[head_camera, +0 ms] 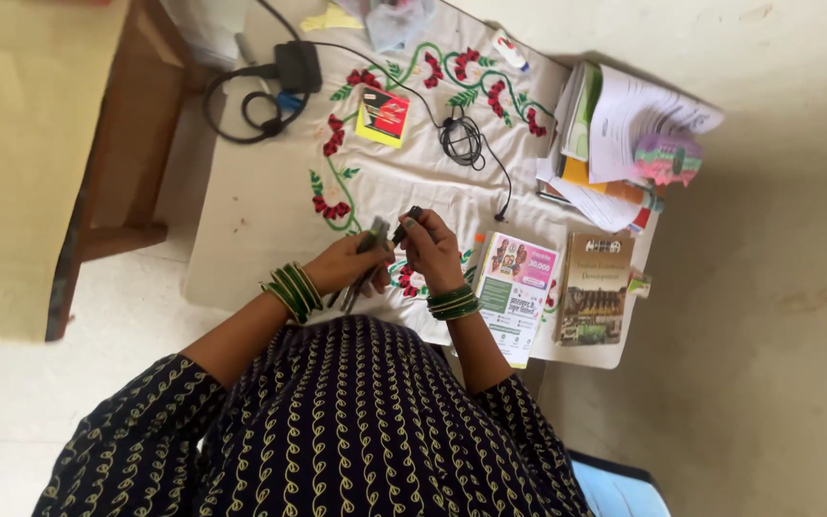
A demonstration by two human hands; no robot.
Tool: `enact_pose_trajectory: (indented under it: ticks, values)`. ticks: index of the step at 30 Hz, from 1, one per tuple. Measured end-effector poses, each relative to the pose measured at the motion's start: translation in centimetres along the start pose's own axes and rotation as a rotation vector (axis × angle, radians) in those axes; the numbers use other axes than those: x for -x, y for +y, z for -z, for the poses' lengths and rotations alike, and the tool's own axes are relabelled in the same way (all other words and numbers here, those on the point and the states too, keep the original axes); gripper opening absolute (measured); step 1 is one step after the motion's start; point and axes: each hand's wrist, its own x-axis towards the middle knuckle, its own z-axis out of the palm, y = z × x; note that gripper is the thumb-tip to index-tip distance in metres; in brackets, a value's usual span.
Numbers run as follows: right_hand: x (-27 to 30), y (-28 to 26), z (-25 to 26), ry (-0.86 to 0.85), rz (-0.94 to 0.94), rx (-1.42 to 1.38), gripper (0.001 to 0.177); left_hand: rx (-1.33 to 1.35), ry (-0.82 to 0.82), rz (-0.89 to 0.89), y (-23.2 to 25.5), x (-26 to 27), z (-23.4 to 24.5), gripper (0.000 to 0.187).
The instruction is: The person wipes a power adapter and cables with a cloth, then cleans a laptop and a whiteboard. They gather pens and place them in a holder, and move a laptop and whiteboard between a bed and a desk. The person also handles a stapler and other small items, organizing them on the desk.
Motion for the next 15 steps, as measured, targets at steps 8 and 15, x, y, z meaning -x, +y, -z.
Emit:
enact_pose_trajectory:
  ticks: [8, 15]
  values:
    - [4.2, -0.8, -0.8, -0.296, 0.059, 0.435, 0.032, 0.237, 0.052, -0.077, -2.0, 5.5, -3.7, 0.039]
    - [8.5, -2.0, -0.4, -0.577, 0.017, 0.413, 0.041, 0.411, 0.019, -0.211, -7.5, 9.2, -7.1, 0.026]
